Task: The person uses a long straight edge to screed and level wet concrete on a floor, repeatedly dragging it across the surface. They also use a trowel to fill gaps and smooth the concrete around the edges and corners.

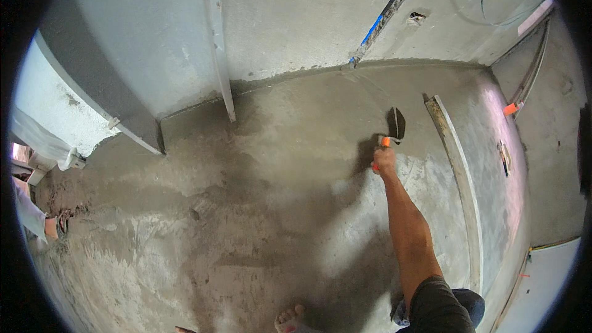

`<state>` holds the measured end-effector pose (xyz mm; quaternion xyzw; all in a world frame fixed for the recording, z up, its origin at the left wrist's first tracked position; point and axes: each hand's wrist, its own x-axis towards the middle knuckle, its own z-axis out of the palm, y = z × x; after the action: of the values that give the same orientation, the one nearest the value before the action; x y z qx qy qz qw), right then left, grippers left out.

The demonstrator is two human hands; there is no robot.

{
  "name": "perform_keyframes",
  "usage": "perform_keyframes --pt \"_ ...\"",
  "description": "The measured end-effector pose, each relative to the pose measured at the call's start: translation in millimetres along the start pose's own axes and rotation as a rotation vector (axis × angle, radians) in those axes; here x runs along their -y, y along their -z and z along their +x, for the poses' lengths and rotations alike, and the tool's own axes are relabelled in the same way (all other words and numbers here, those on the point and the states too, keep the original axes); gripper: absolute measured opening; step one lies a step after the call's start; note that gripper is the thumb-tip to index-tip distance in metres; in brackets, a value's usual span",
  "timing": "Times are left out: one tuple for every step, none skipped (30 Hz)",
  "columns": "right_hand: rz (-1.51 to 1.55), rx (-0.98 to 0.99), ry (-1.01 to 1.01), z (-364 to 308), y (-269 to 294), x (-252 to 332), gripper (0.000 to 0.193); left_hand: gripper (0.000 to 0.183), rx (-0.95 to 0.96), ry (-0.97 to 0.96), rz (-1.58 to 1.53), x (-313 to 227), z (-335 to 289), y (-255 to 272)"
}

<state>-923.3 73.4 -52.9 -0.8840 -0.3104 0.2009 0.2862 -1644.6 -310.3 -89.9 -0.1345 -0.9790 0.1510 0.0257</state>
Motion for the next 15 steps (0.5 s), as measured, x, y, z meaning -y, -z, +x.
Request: perform_keyframes --pt "-0.122 0.017 0.12 12.3 -9.1 -12.7 0.019 0.074 0.001 -0.007 0.008 -0.3 1.2 -2.3" --pt "-0.18 0.032 0.178 18.9 -14.3 -23.7 0.019 0.074 0.006 -0.035 -0.004 -0.6 2.7 -6.3" --pt "-0.235 0.051 0.239 20.3 -21.7 -25.9 0.02 0.073 0.01 -0.055 -0.013 1.8 3.1 -9.5" --pt "-0.266 0.062 0.28 17.5 -32.3 -29.6 0.02 0.072 0.013 -0.077 -0.023 2.3 3.7 -13.3" --pt "-0.243 0.108 0.29 -6.3 -48.3 -8.5 0.021 0.071 0.021 -0.054 0.019 7.1 3.2 -9.5" --pt "-0.199 0.164 0.263 -39.3 -53.2 24.9 0.023 0.071 0.031 -0.034 0.058 11.1 2.6 -3.5" --pt "-0.164 0.202 0.241 -63.8 -45.4 49.5 0.025 0.07 0.049 -0.03 0.092 9.4 2.3 -1.3" --pt "-0.127 0.221 0.226 -77.5 -38.8 62.8 0.027 0.071 0.03 -0.087 0.115 11.4 3.8 -5.9" --pt "-0.098 0.205 0.263 -69.2 -39.7 55.8 0.028 0.071 0.01 -0.142 0.136 16.1 4.5 -11.1" --pt "-0.069 0.192 0.302 -61.5 -41.9 49.4 0.03 0.072 -0.011 -0.192 0.159 20.5 5.5 -16.4" --pt "-0.045 0.175 0.337 -52.1 -40.2 39.2 0.032 0.072 0.016 -0.137 0.124 16.9 4.4 -13.7" --pt "0.023 0.142 0.285 -34.6 -36.1 36.3 0.029 0.071 0.039 -0.078 0.088 5.5 -0.6 1.5" --pt "0.088 0.105 0.233 -8.5 -26.4 35.2 0.027 0.071 0.064 -0.023 0.049 -3.1 -3.9 9.5" --pt "-0.015 0.057 0.332 28.9 -13.4 13.9 0.025 0.071 0.061 -0.038 0.053 -6.6 -2.5 6.3" --pt "-0.119 0.013 0.433 59.9 -5.1 -1.5 0.025 0.071 0.058 -0.048 0.056 -7.9 -0.9 -0.2"
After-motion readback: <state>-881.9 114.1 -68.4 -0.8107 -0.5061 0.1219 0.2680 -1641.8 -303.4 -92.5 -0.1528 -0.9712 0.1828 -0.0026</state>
